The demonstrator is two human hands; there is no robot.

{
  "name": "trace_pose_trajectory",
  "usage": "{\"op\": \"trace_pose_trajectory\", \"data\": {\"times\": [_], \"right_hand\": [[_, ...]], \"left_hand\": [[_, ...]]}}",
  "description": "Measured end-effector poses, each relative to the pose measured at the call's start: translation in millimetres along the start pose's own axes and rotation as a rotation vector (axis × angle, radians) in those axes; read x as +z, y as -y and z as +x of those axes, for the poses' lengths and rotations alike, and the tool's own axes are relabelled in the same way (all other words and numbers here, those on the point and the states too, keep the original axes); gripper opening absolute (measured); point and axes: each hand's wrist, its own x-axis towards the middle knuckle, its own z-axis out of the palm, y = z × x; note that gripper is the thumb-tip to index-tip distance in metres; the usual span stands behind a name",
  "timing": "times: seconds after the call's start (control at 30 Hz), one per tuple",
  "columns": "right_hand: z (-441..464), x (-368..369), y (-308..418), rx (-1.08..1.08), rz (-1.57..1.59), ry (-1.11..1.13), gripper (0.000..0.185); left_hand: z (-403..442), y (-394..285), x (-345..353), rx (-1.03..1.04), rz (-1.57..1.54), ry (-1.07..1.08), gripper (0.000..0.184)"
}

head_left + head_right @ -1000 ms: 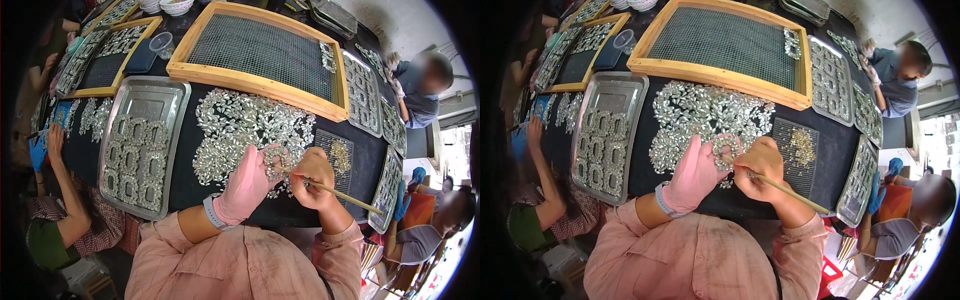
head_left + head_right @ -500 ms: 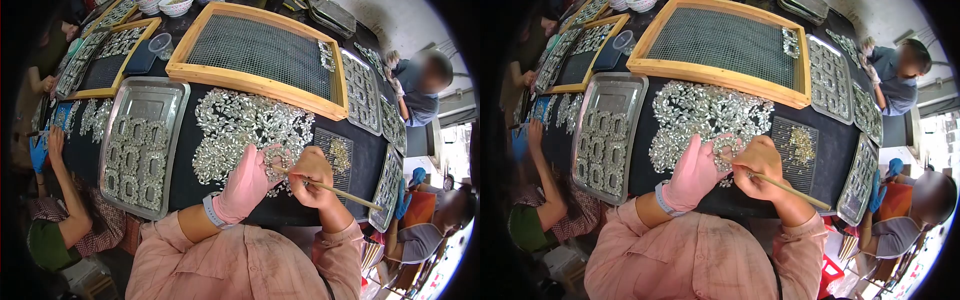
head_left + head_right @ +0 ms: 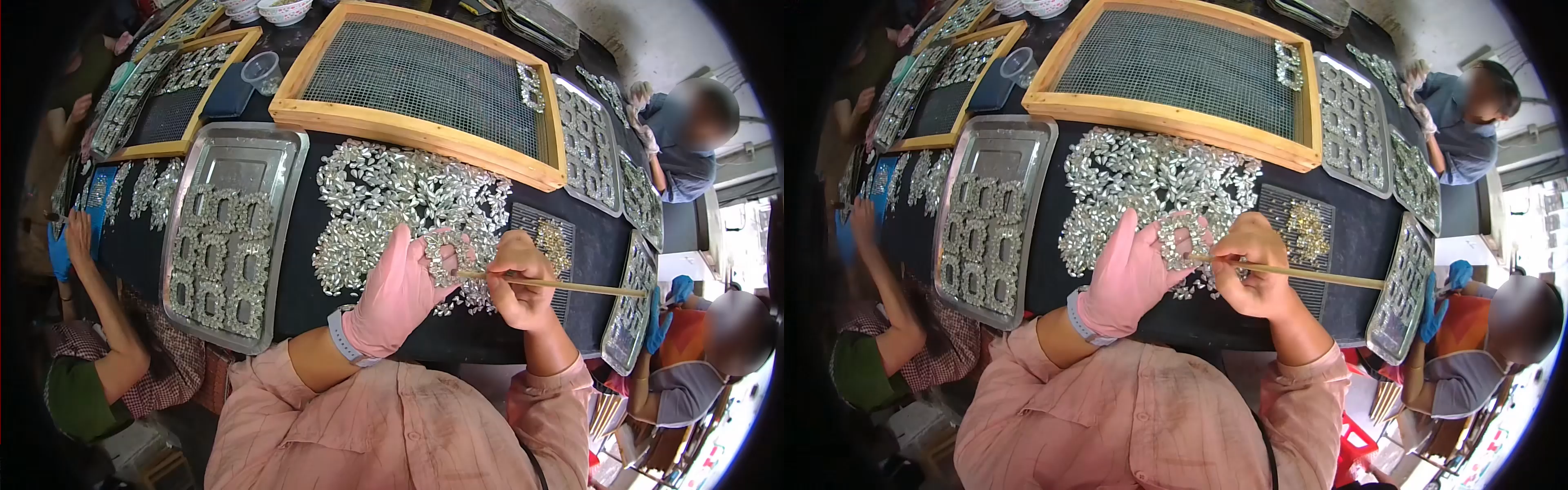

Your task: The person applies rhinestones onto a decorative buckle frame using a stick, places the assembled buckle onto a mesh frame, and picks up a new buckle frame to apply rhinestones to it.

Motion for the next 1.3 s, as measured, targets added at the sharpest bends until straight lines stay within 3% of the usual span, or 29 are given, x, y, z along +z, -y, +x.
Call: {"op": "trace_pose_trajectory", "data": {"times": [0.33, 0.47, 0.57, 0.67, 0.77, 0.87, 1.27, 1.3], "right_hand": [[-0.3, -1.6, 0.9, -0.004, 0.025, -0.053, 0.018], [-5.8, -0.3, -0.1, 0.163, 0.005, -0.178, 0.015], [-9.6, 1.2, 1.1, 0.331, 0.016, -0.172, 0.013], [-10.6, 2.4, -2.9, 0.294, 0.002, -0.142, 0.012], [-10.0, 1.6, -3.3, 0.262, 0.014, -0.19, 0.012], [-11.7, 3.4, -3.4, 0.348, 0.031, -0.205, 0.012], [-12.0, 2.8, -9.9, 0.251, -0.06, -0.062, 0.013], [-11.3, 3.1, -7.3, 0.299, 0.042, -0.136, 0.013]], "left_hand": [[-1.4, -1.8, 1.1, 0.011, 0.015, 0.009, 0.039], [-3.4, -1.5, -2.0, 0.014, 0.012, 0.045, 0.039], [2.9, 4.8, -29.8, 0.039, -0.056, 0.257, 0.044], [0.7, 2.6, -23.8, 0.018, -0.038, 0.209, 0.046], [-0.9, 1.6, -10.3, 0.024, 0.042, 0.025, 0.056], [0.3, 3.5, -15.2, 0.023, 0.044, 0.04, 0.056], [0.9, 2.6, -13.0, -0.038, 0.0, 0.049, 0.06], [0.6, 2.0, -11.3, -0.039, 0.004, 0.049, 0.06]]}}
